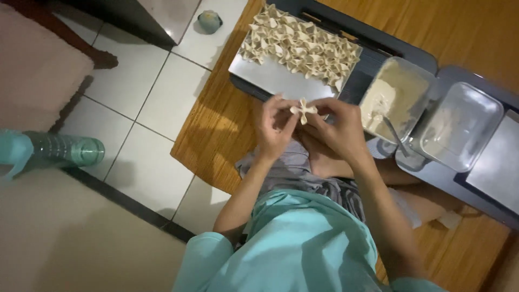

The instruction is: Folding square dough wrappers with filling into decorative flower shapes

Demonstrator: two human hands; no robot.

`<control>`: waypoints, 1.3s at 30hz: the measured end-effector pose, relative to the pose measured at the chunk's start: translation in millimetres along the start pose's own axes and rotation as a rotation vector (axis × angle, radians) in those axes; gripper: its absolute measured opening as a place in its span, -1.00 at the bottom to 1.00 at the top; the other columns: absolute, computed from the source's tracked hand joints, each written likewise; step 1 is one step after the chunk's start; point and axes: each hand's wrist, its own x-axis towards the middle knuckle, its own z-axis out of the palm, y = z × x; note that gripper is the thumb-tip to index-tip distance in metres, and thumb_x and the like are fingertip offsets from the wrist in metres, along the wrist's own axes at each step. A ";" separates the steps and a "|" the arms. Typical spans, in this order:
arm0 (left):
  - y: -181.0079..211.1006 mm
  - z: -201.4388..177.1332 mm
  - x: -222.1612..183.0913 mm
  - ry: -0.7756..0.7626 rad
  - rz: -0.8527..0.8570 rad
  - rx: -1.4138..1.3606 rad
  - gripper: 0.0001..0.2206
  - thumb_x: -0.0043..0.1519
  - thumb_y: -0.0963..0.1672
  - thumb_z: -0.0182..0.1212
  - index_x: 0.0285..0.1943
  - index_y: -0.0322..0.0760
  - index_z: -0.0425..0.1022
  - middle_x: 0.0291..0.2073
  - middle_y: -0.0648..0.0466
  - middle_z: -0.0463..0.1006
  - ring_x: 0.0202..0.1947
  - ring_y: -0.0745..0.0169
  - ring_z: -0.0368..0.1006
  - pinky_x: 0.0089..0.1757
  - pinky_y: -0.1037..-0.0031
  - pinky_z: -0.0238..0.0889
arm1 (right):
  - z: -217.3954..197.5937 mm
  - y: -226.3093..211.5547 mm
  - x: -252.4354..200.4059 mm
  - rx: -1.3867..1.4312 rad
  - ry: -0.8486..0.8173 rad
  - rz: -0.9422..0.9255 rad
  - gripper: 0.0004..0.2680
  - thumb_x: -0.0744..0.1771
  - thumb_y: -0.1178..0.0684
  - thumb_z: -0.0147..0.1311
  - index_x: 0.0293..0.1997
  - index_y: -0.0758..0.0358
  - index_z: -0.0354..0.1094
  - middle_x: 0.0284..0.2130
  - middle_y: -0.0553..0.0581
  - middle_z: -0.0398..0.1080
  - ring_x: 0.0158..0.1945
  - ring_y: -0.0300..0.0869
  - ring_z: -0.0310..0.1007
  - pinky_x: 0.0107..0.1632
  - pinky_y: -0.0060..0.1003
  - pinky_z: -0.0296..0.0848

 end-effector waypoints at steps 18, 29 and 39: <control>-92.7 -81.5 77.7 -0.252 -0.072 1.149 -0.68 0.28 -0.06 0.20 0.20 -0.18 0.56 0.19 0.07 0.51 0.36 -0.32 0.17 0.23 -0.24 0.09 | 145.7 136.6 136.9 -0.224 0.092 0.188 -0.85 0.24 0.13 0.23 -0.16 0.15 0.59 -0.36 0.16 0.59 -0.25 0.06 0.64 -0.15 -0.08 0.57; -116.9 -80.4 76.4 -0.197 -0.012 1.147 -0.65 0.26 -0.04 0.24 0.19 -0.23 0.58 0.21 0.10 0.49 0.37 -0.35 0.09 0.23 -0.23 0.03 | 149.0 125.1 119.4 -0.062 0.116 0.221 -0.78 0.22 0.07 0.29 -0.06 0.07 0.57 -0.35 0.12 0.59 -0.24 0.00 0.66 0.20 0.02 0.38; -120.9 -76.4 73.0 -0.212 -0.018 1.042 -0.67 0.33 -0.09 0.18 0.24 -0.30 0.54 0.29 0.02 0.40 0.41 -0.42 -0.05 0.29 -0.30 -0.19 | 152.1 129.8 127.5 -0.056 0.196 0.203 -0.79 0.23 0.13 0.30 -0.06 0.21 0.59 -0.31 0.26 0.60 -0.24 0.11 0.65 -0.07 -0.04 0.58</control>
